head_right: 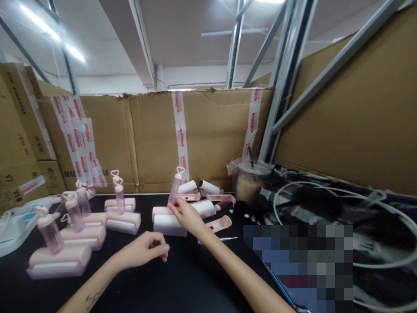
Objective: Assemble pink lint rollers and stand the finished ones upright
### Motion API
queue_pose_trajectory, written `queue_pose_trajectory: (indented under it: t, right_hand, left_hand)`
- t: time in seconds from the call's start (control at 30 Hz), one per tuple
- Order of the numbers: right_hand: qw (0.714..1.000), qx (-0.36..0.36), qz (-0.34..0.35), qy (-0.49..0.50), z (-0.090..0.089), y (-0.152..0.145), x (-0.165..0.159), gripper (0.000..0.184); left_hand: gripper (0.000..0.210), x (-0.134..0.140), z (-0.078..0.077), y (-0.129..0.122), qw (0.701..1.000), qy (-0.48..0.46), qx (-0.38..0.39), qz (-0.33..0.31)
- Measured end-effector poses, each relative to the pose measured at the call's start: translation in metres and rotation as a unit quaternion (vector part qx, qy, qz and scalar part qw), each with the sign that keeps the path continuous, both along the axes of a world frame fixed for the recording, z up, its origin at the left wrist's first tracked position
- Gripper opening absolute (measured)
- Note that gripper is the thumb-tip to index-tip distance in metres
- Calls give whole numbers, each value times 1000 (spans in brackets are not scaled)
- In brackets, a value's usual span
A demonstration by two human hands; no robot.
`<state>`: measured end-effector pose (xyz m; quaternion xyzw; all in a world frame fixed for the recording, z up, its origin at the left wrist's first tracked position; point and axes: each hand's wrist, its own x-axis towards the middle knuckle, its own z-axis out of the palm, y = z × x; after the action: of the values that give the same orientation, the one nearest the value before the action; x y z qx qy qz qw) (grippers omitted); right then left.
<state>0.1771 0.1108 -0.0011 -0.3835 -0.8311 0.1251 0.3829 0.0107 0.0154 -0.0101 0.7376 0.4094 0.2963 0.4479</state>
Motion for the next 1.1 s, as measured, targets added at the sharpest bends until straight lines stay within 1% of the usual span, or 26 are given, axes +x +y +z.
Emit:
queue_pose_trajectory:
  t: [0.03, 0.07, 0.1, 0.13, 0.17, 0.2, 0.23, 0.27, 0.3, 0.37, 0.43, 0.5, 0.57, 0.67, 0.73, 0.8, 0.83, 0.9, 0.93, 1.0, 1.03, 1.1]
  right_hand:
    - [1000, -4, 9, 2, 0, -1, 0, 26]
    - [1000, -8, 17, 5, 0, -3, 0, 27]
    - [1000, -11, 26, 7, 0, -4, 0, 27]
    - [999, -13, 36, 8, 1, -5, 0, 27]
    - [999, -15, 48, 10, 1, -6, 0, 27]
    - [998, -18, 61, 12, 1, -7, 0, 26]
    - [997, -22, 78, 14, 0, -8, 0, 26]
    - [995, -26, 95, 16, 0, -9, 0, 25]
    - [993, -29, 110, 19, 0, -10, 0, 25]
    - [991, -29, 125, 31, 0, -11, 0, 24]
    - [991, -26, 118, 62, 1, -11, 1, 23]
    - [988, -38, 99, 110, 6, -11, 3, 22]
    - [982, -68, 82, 153, 12, -12, 8, 21]
    - [975, -98, 67, 186, 24, -14, 17, 14]
    - [974, -100, 71, 192, 30, -17, 21, 10]
    - [970, -113, 90, 198, 34, -20, 23, 8]
    - [967, -127, 98, 199, 36, -21, 23, 9]
    - [965, -142, 98, 196, 36, -23, 23, 19]
    - [968, -134, 94, 188, 36, -23, 24, 23]
    - [976, -103, 92, 167, 36, -24, 24, 26]
    - [977, -94, 98, 163, 36, -25, 24, 24]
    - [972, -106, 111, 178, 36, -26, 23, 18]
  left_hand:
    - [29, -1, 0, 2, 998, 8, 44, 35]
    - [26, -2, -1, 3, 991, 12, 101, 85]
    - [23, -3, -2, 5, 976, 12, 163, 141]
    - [23, -5, -3, 8, 956, 9, 220, 195]
    - [34, -6, -5, 10, 935, 6, 265, 237]
    - [50, -7, -8, 12, 921, 5, 292, 259]
    - [63, -8, -11, 14, 917, 10, 301, 261]
    - [70, -8, -14, 16, 922, 20, 295, 251]
    - [71, -8, -16, 17, 931, 33, 279, 235]
    - [63, -7, -20, 17, 947, 52, 238, 208]
    - [56, -6, -21, 17, 956, 49, 211, 198]
    - [52, -5, -21, 16, 958, 37, 206, 197]
    - [49, -5, -21, 15, 956, 35, 212, 199]
    - [50, -4, -20, 14, 954, 46, 219, 201]
    - [48, -4, -20, 14, 953, 43, 219, 207]
    - [41, -4, -20, 14, 953, 22, 217, 208]
    - [35, -4, -20, 15, 954, 9, 215, 209]
    - [27, -4, -19, 16, 955, -13, 212, 209]
    - [25, -4, -19, 17, 954, -20, 210, 210]
    - [22, -5, -19, 19, 954, -24, 210, 213]
    - [21, -6, -19, 19, 954, -23, 210, 213]
    - [20, -7, -20, 20, 954, -22, 210, 212]
